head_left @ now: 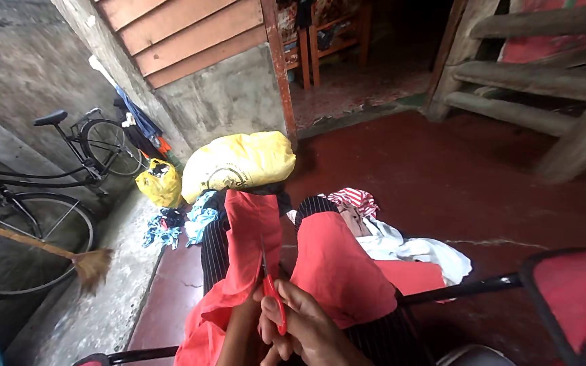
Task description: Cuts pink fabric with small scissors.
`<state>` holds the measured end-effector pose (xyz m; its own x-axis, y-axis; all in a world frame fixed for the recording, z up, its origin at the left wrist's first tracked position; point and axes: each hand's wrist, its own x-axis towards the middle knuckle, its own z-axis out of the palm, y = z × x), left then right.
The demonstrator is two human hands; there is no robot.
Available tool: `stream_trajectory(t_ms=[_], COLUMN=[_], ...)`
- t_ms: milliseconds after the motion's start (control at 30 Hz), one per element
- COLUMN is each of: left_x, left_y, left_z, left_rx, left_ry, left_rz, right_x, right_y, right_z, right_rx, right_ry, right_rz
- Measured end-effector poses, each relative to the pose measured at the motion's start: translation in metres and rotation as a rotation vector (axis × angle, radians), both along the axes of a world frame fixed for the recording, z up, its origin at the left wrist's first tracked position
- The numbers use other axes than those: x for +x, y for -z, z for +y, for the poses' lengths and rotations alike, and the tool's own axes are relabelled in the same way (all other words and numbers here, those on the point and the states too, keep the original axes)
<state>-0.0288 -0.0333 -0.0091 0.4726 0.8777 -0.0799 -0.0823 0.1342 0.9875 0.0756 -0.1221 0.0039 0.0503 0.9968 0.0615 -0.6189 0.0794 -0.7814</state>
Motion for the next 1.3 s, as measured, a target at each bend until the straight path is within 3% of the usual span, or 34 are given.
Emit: stream_trajectory(t_ms=[100,233,400,667,733,800,900,1133,1300], left_x=[0.001,-0.001,-0.002,0.004,0.004,0.012,0.004,0.004,0.000], left_y=[0.003,0.001,0.003,-0.002,-0.002,-0.018,0.000,0.005,0.012], left_z=[0.006,-0.002,-0.006,-0.002,0.002,-0.008,-0.006,0.004,0.001], left_rx=[0.112,-0.067,-0.118,-0.035,0.021,-0.070,-0.098,-0.036,0.028], left_ry=[0.004,0.007,0.017,0.018,0.057,0.000,0.024,0.155,0.147], left_rz=[0.117,-0.042,-0.101,-0.018,0.101,0.189,0.005,-0.154,-0.138], right_x=[-0.002,-0.001,0.002,0.004,0.008,0.009,0.008,0.007,0.011], right_y=[0.001,0.000,0.001,0.001,0.000,-0.001,0.002,0.002,0.003], right_z=[-0.001,0.001,0.001,0.003,0.003,0.003,0.003,0.004,0.005], right_rx=[0.008,0.036,0.030,0.038,0.037,0.030,0.038,0.034,0.012], right_ry=[0.025,0.010,0.001,0.017,0.011,0.008,0.013,0.037,0.035], right_rz=[0.010,0.043,0.040,0.083,0.097,0.110,0.117,0.085,0.070])
